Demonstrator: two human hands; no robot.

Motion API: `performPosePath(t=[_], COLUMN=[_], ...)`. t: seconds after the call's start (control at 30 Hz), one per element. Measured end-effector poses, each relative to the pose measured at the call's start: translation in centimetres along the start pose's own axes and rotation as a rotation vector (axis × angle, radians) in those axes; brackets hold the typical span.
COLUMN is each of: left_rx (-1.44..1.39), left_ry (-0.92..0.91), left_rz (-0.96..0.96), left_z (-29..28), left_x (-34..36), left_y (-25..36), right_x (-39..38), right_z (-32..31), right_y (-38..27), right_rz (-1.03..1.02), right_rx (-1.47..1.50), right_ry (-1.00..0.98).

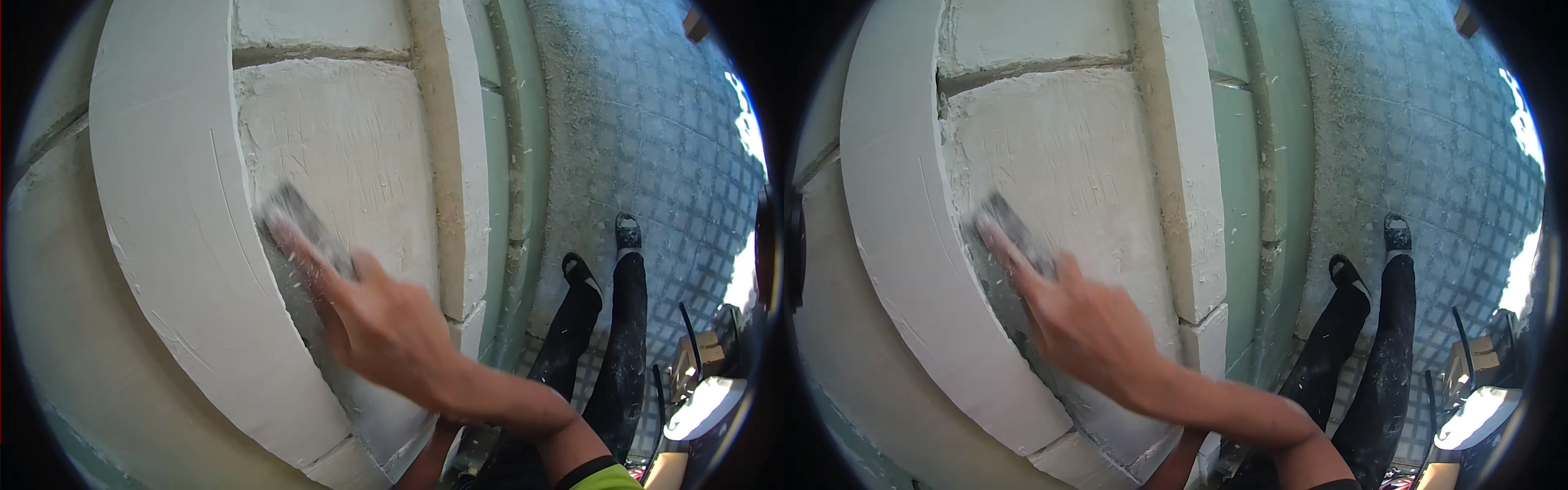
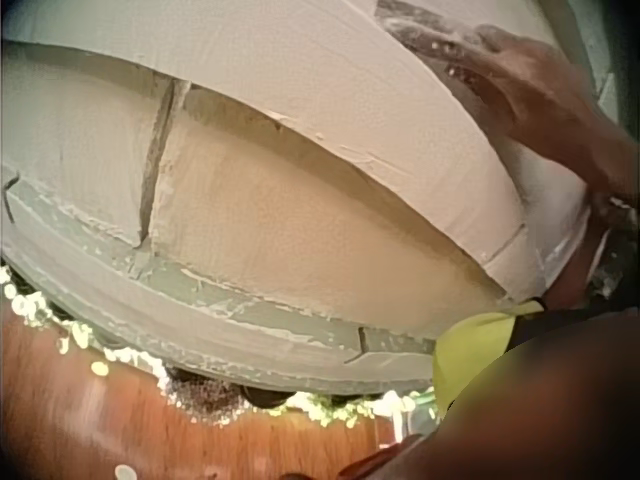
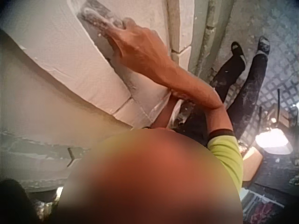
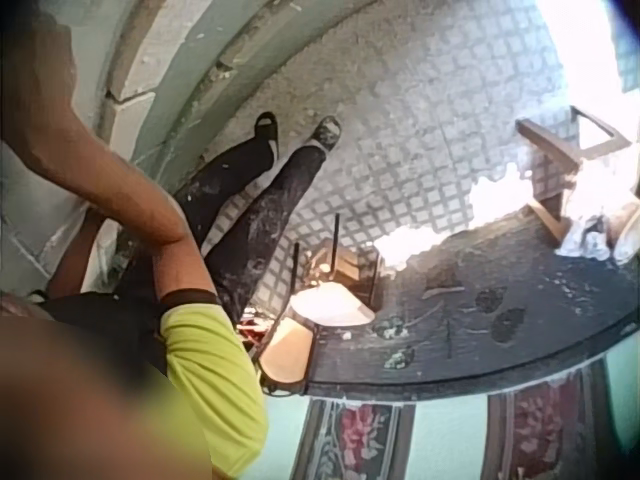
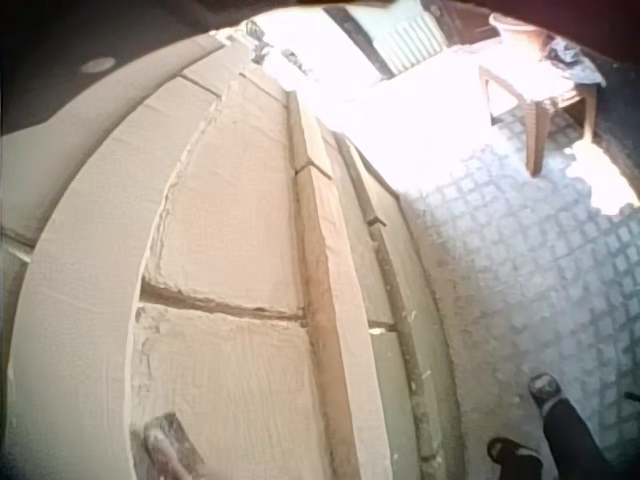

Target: The recorder is applying putty to repair cracks in a wall or ceiling structure.

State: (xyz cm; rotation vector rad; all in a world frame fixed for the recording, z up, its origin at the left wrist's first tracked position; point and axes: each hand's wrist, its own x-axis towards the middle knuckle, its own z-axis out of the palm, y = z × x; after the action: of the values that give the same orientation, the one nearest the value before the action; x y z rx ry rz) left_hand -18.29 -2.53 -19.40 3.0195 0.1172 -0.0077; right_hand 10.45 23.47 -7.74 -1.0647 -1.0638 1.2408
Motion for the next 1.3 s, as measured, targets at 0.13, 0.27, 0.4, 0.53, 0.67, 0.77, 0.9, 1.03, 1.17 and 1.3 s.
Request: performPosePath(t=[0.13, 0.27, 0.4, 0.53, 0.67, 0.77, 0.9, 1.03, 1.17, 1.3], left_rx=[-1.364, -0.804, -0.695, -0.456, -0.267, -0.627, -0.841, -0.458, -1.007, -0.688], left_ry=[0.501, 0.126, -0.102, 0.284, 0.126, -0.192, 0.077, 0.264, -0.664, 0.078], left_rz=[-1.758, -1.061, -1.034, -0.956, -0.851, -1.225, -1.158, -0.917, -1.354, -0.984], left_z=[-0.3, -4.1, -6.2, -2.1, 1.7, 3.5, 2.6, 0.5, 1.2, 2.8], left_x=[1.0, 8.3, 8.8, 8.8, 2.9, -12.9, 2.7, 9.4, -22.8, 1.5], left_y=[7.8, 1.2, -0.1, 1.1, 5.9, 10.7, 9.0, 1.7, 14.5, 9.4], right_x=[2.2, -7.4, -3.5, 5.6, -1.8, -6.6, -2.5, 1.0, -7.4, -4.7], right_z=[-0.8, 1.7, 0.6, -1.9, -1.2, 1.6, -2.4, -3.9, 3.5, -0.4], right_y=[0.6, 1.0, 0.8, 4.8, 6.4, 2.9, 8.5, 8.8, -1.0, 7.8], right_rz=[-0.015, 0.011, 0.048, -0.003, 0.209, 0.238, 0.258, 0.255, 0.207, 0.174], right_rx=[0.018, 0.095, 0.035, -0.012, 0.141, 0.25, 0.059, 0.089, 0.353, -0.01], right_ry=[-0.018, -0.194, -0.057, 0.298, 0.153, -0.027, 0.14, 0.242, 0.004, 0.154])
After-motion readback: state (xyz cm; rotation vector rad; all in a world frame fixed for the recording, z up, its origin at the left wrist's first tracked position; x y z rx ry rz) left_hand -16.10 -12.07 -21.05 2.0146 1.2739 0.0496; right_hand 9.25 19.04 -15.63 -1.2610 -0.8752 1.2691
